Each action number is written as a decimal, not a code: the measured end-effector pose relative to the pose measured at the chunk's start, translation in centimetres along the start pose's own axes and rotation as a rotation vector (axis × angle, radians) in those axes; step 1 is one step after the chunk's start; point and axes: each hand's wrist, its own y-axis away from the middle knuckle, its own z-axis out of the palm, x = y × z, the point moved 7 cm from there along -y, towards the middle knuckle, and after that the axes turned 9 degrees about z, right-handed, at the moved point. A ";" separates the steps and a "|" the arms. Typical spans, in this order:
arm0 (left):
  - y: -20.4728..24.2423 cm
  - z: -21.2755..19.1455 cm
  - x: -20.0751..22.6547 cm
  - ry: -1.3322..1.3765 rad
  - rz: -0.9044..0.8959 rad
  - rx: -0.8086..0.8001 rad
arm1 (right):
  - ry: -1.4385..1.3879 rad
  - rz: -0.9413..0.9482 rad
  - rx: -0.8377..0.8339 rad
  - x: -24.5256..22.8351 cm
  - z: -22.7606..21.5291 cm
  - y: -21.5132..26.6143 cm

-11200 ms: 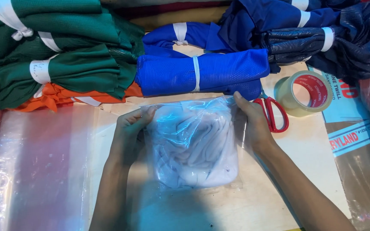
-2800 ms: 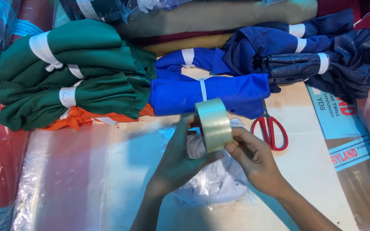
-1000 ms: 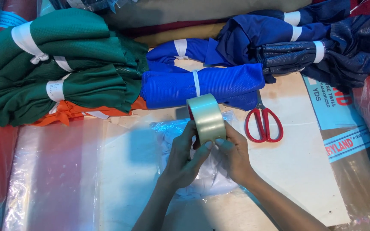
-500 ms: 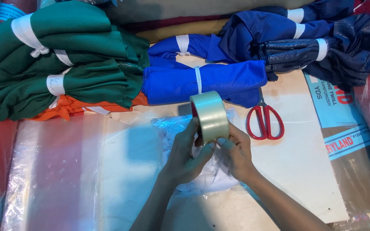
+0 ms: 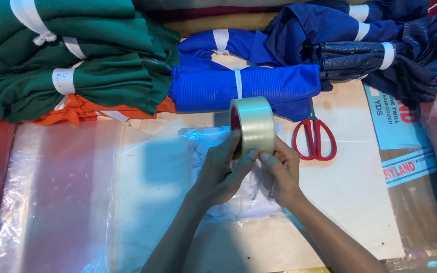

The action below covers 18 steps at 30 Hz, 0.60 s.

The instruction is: Packing white fabric items into a plastic bag and sealing it with adhesive tape.

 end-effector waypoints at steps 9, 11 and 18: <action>0.0 -0.1 0.4 0.026 0.056 -0.026 | 0.021 0.004 0.040 0.6 -0.6 0.0; 0.0 -0.1 0.2 0.036 0.063 -0.028 | 0.046 -0.003 0.045 0.8 -0.8 0.0; 0.0 0.2 0.0 0.024 0.060 -0.032 | 0.008 -0.018 0.040 0.4 -0.8 0.1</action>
